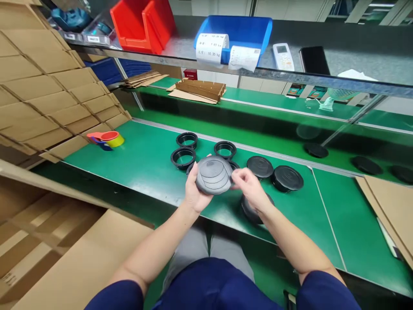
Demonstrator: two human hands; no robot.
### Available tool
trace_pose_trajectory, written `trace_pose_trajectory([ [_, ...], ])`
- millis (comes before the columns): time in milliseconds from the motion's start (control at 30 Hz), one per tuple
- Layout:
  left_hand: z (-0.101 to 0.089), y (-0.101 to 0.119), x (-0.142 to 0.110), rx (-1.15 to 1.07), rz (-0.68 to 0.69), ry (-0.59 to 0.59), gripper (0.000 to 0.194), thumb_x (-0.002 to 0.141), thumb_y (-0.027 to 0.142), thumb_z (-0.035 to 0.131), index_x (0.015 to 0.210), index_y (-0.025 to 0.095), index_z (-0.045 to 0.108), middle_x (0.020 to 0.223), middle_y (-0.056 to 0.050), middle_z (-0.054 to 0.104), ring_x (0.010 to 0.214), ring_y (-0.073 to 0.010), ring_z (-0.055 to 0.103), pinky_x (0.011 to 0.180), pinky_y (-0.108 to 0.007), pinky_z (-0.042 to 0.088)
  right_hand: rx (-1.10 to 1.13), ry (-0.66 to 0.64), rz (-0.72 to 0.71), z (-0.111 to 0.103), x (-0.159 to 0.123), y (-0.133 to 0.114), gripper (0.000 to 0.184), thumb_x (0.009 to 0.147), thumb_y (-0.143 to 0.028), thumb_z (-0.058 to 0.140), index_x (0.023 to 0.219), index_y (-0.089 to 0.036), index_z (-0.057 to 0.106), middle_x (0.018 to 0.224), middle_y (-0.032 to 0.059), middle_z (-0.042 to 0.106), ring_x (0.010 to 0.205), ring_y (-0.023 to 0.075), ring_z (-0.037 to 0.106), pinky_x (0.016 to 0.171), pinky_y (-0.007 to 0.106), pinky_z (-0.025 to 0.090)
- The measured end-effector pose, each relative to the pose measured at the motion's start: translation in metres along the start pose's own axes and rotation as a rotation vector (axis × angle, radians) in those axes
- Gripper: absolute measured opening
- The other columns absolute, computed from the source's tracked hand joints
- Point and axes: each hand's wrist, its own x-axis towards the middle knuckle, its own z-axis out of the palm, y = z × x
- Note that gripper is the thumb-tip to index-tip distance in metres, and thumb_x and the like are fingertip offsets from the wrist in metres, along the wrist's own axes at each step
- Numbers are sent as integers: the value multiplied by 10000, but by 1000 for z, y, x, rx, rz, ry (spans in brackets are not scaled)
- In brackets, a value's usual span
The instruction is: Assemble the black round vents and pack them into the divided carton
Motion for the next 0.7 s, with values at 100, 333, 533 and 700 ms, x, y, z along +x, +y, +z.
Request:
trace_pose_trajectory([
  [100, -2, 3, -17, 29, -114, -7, 517, 1033, 577, 486, 1332, 181, 635, 1349, -99, 646, 1288, -302, 580, 1140, -492, 448, -439, 117, -481, -4, 3, -3, 447, 952, -636, 596, 1098, -229, 709, 1259, 125, 577, 1211, 298, 531, 1050, 514, 479],
  [333, -2, 2, -35, 103, -259, -79, 678, 1012, 721, 355, 1474, 258, 534, 1367, -119, 634, 1267, -349, 595, 1111, -592, 443, -763, -90, -642, 0, -5, 2, 669, 1060, -649, 259, 1077, -251, 796, 1455, 92, 519, 1401, 321, 343, 1217, 534, 274],
  [533, -5, -3, -38, 79, -323, -102, 729, 999, 744, 359, 1502, 237, 507, 1364, -133, 634, 1276, -373, 587, 1107, -609, 438, -419, -90, -400, -6, -16, -3, 657, 1072, -650, 247, 1123, -255, 770, 1419, 77, 553, 1361, 270, 462, 1186, 478, 373],
  [700, -12, -6, -34, 62, -364, -86, 734, 998, 738, 378, 1478, 204, 526, 1310, -160, 660, 1218, -373, 626, 1080, -610, 459, -345, -70, -309, -12, -21, 1, 634, 1075, -641, 256, 1152, -260, 756, 1405, 72, 569, 1333, 266, 506, 1173, 481, 402],
])
